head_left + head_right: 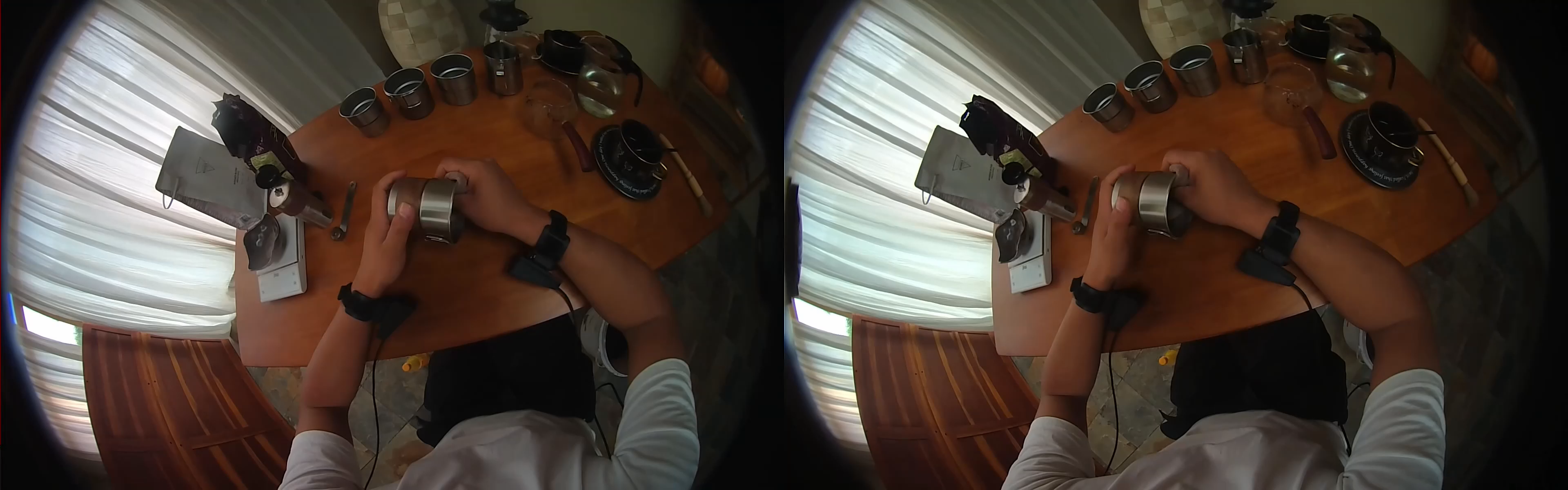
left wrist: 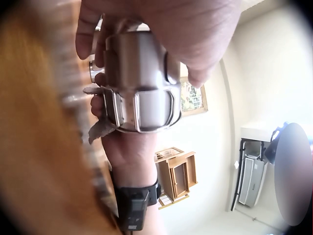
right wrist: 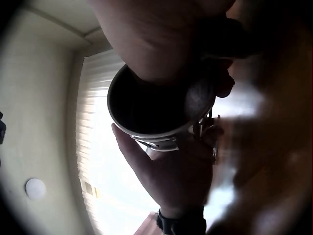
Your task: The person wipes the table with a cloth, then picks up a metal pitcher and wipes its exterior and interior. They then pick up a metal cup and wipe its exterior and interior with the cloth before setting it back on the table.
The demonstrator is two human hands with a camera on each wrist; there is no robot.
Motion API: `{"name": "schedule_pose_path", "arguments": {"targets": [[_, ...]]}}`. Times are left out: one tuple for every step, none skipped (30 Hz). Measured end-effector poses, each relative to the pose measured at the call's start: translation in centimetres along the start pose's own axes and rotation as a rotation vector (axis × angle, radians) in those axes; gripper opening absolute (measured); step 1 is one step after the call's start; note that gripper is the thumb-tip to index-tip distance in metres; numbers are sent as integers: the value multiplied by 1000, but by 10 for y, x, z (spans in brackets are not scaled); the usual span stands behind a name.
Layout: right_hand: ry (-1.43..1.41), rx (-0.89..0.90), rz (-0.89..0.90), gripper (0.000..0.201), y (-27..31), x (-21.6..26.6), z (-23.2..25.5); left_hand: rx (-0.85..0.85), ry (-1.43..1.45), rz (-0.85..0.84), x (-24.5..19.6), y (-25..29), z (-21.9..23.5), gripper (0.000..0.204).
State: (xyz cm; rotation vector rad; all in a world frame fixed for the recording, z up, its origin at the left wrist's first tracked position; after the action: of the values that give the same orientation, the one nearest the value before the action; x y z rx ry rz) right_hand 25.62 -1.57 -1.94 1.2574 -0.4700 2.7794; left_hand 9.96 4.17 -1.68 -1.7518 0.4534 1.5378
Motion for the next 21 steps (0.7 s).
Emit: {"name": "schedule_pose_path", "arguments": {"targets": [[64,-139,155,11,3,14,9,-2,-2,0,6,-1,7,50],[129,-277,309,9,9,27,17,6,120,160,22,-2,14,48],[130,-275,311,9,9,28,17,12,244,320,37,2,17,47],[166,-328,393,12,13,36,20,9,247,318,36,3,19,47],[203,-381,477,15,16,44,22,40,204,380,39,7,17,47],[204,-377,479,15,16,44,21,72,160,443,41,11,14,48],[171,-373,464,17,15,43,21,71,162,442,37,11,12,48],[138,-370,447,19,15,41,22,80,82,371,28,9,10,48],[139,-370,447,19,15,40,21,90,1,299,20,8,8,48],[86,-323,377,19,13,34,18,90,2,299,23,8,7,48],[33,-276,309,20,10,28,15,95,-61,124,15,5,5,50],[33,-276,311,20,9,27,15,100,-125,-52,4,4,3,52],[-60,-219,265,17,7,22,11,100,-125,-52,1,4,2,52],[-154,-161,218,15,6,17,7,123,-103,-64,-4,5,-2,54],[-154,-161,217,15,4,10,2,144,-81,-76,-10,7,-6,57],[-290,-85,206,15,-1,3,-8,145,-81,-75,-15,7,-10,57],[-427,-6,194,15,-3,-4,-16,151,-166,-130,-25,9,-15,59],[-428,-5,195,15,-4,-12,-16,156,-252,-185,-31,10,-19,61],[-458,63,137,15,-5,-17,-19,155,-253,-186,-30,10,-20,61],[-487,131,80,15,-5,-20,-24,135,-219,-135,-25,8,-18,61],[-485,131,79,15,-5,-20,-24,115,-183,-83,-19,7,-16,60]]}}
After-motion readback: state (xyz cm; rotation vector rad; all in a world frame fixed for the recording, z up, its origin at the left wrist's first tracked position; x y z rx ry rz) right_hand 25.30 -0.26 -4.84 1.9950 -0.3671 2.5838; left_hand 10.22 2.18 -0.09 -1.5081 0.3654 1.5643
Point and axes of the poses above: each hand's wrist, its own y-axis away from the middle knuckle, its own z-axis out of the back of the hand, x = y × z, the point moved 8 cm from there along -y, towards the middle knuckle, and after that the axes turned 12 degrees about y, right-handed, at the moved point
